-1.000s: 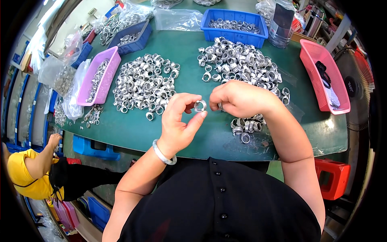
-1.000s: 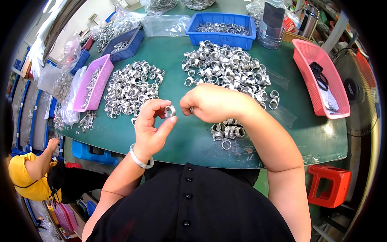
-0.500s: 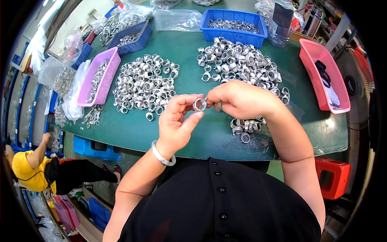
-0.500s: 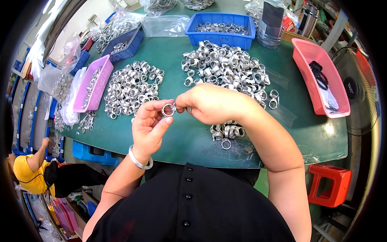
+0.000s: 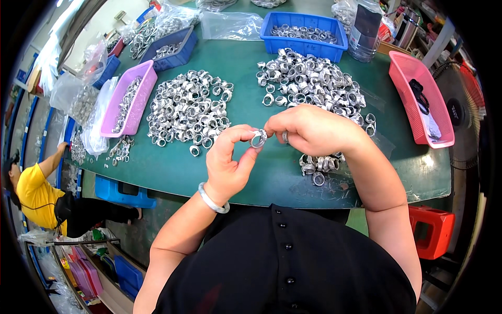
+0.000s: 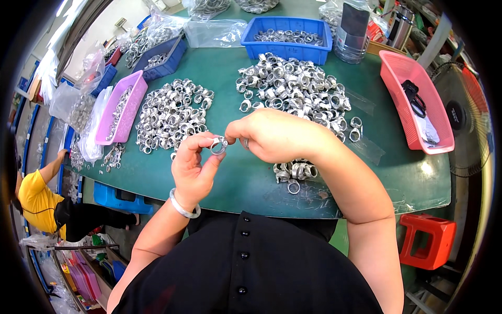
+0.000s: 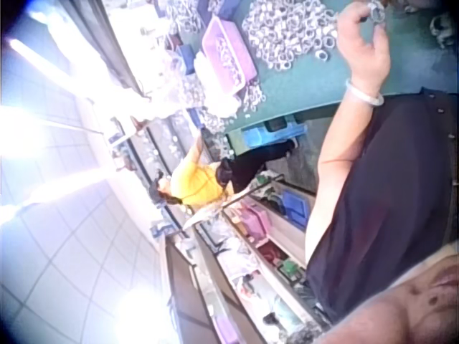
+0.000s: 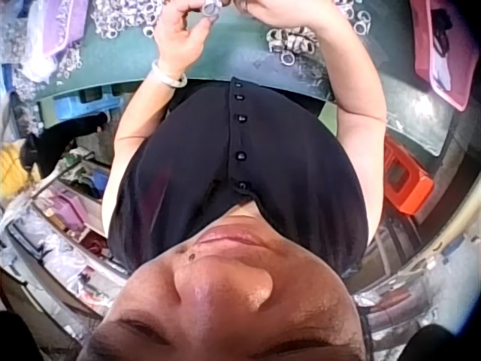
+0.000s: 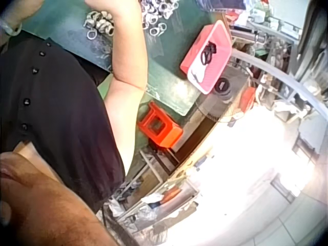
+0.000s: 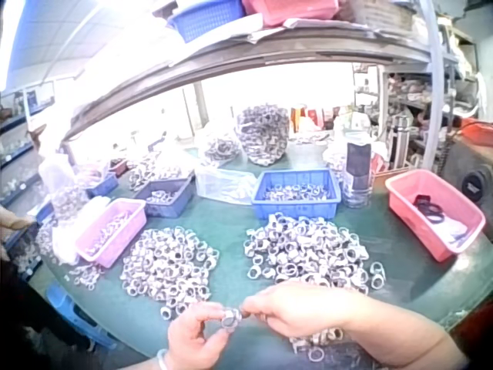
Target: The person picks up metal rings from a pile on a green table, turns them over by hand, and places them into a clear plastic bag or onto a separate pile.
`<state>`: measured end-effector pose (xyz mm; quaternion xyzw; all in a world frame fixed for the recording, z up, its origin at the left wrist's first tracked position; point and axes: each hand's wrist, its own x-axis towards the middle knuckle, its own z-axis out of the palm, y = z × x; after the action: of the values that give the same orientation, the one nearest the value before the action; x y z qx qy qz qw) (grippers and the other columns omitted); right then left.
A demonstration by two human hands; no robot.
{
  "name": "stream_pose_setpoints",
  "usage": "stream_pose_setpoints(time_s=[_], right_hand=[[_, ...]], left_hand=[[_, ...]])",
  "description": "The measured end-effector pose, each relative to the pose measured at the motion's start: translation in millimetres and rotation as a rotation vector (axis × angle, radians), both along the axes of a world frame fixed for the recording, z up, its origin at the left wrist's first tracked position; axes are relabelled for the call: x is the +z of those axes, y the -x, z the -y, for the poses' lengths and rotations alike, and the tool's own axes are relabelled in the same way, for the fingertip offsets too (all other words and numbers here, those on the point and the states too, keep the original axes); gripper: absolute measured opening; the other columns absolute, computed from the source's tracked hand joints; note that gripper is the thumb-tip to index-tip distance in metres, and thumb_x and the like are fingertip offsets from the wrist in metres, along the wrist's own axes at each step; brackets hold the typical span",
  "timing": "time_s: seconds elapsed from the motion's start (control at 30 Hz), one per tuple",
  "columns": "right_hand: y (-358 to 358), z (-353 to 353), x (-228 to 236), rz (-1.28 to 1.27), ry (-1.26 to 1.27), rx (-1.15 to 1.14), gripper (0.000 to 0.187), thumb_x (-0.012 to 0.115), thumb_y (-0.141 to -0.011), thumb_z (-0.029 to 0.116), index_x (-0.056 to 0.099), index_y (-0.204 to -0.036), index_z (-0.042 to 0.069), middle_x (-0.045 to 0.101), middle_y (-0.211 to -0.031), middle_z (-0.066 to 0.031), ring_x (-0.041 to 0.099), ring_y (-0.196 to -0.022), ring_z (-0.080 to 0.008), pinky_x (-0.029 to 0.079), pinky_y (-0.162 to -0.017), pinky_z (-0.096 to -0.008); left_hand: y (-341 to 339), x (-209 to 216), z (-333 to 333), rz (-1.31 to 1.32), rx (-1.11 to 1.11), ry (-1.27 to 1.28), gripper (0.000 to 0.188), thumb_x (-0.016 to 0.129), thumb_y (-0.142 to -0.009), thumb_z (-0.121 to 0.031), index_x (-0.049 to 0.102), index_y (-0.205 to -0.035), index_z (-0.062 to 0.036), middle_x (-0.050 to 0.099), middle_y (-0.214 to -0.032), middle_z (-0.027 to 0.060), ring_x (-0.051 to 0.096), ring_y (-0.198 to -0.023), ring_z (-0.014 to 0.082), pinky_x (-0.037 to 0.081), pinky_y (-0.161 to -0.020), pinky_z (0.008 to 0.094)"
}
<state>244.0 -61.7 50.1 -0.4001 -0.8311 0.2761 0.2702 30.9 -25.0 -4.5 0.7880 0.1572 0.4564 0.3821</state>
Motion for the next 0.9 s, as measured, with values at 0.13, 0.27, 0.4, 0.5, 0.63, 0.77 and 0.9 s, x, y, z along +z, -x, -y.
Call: stream_pose_setpoints(time_s=[0.13, 0.27, 0.4, 0.5, 0.63, 0.77, 0.9], right_hand=[[0.1, 0.2, -0.2, -0.003, -0.009, 0.003, 0.035, 0.044, -0.065, -0.009, 0.057, -0.096, -0.002, 0.059, -0.074, -0.0136, 0.06, -0.069, -0.0282, 0.048, -0.064, -0.0368], [0.5, 0.2, -0.4, -0.008, -0.035, -0.002, 0.035, 0.044, -0.065, -0.009, 0.057, -0.097, -0.001, 0.059, -0.073, -0.0133, 0.06, -0.069, -0.0285, 0.048, -0.063, -0.0369], [0.4, 0.6, -0.3, -0.013, -0.033, -0.006, 0.035, 0.044, -0.066, -0.008, 0.056, -0.098, -0.001, 0.059, -0.073, -0.0128, 0.06, -0.069, -0.0283, 0.048, -0.064, -0.0369], [0.8, 0.8, -0.3, -0.009, -0.042, -0.007, 0.035, 0.044, -0.067, -0.008, 0.056, -0.099, -0.001, 0.06, -0.073, -0.0125, 0.06, -0.07, -0.028, 0.048, -0.064, -0.0368], [1.5, 0.6, -0.1, -0.001, -0.028, -0.005, 0.035, 0.044, -0.067, -0.008, 0.056, -0.099, -0.001, 0.06, -0.074, -0.0126, 0.06, -0.07, -0.0276, 0.049, -0.065, -0.0366], [0.7, 1.2, -0.6, 0.015, -0.019, -0.017, 0.034, 0.044, -0.067, -0.008, 0.056, -0.098, -0.001, 0.06, -0.074, -0.0128, 0.06, -0.07, -0.0273, 0.049, -0.065, -0.0366], [-0.6, 0.9, -0.1, 0.015, 0.0, -0.025, 0.03, 0.046, -0.069, -0.007, 0.056, -0.097, -0.001, 0.06, -0.078, -0.0137, 0.06, -0.072, -0.0273, 0.048, -0.066, -0.0363]], left_hand=[[-0.2, -1.0, -0.5, -0.026, 0.046, -0.092, 0.034, 0.06, -0.074, 0.013, 0.049, -0.103, -0.0012, 0.055, -0.101, 0.0128, 0.055, -0.094, 0.0177, 0.044, -0.084, 0.0287], [-0.8, -1.5, -0.7, 0.0, 0.046, -0.099, 0.034, 0.06, -0.074, 0.013, 0.049, -0.103, -0.0011, 0.055, -0.102, 0.0132, 0.055, -0.093, 0.0178, 0.044, -0.082, 0.0287], [-0.3, -2.7, -1.4, 0.008, 0.042, -0.122, 0.036, 0.06, -0.074, 0.013, 0.049, -0.104, -0.0013, 0.055, -0.102, 0.0136, 0.055, -0.093, 0.0178, 0.045, -0.083, 0.0289], [-0.1, -5.9, -1.3, 0.073, 0.01, -0.071, 0.036, 0.06, -0.074, 0.014, 0.048, -0.104, -0.0018, 0.055, -0.104, 0.014, 0.055, -0.094, 0.0178, 0.045, -0.083, 0.0284], [-2.7, -4.2, 2.6, 0.215, -0.072, 0.12, 0.035, 0.06, -0.075, 0.014, 0.047, -0.103, -0.003, 0.055, -0.106, 0.0132, 0.056, -0.094, 0.0161, 0.047, -0.081, 0.0268], [-2.2, -0.6, 3.7, 0.313, -0.132, 0.425, 0.035, 0.062, -0.075, 0.014, 0.047, -0.101, -0.0037, 0.056, -0.105, 0.0107, 0.057, -0.093, 0.013, 0.047, -0.08, 0.0261], [-0.4, 0.3, 0.1, 0.29, -0.117, 0.458, 0.034, 0.061, -0.075, 0.013, 0.047, -0.101, -0.0034, 0.057, -0.103, 0.0089, 0.057, -0.091, 0.0116, 0.046, -0.079, 0.0248]])
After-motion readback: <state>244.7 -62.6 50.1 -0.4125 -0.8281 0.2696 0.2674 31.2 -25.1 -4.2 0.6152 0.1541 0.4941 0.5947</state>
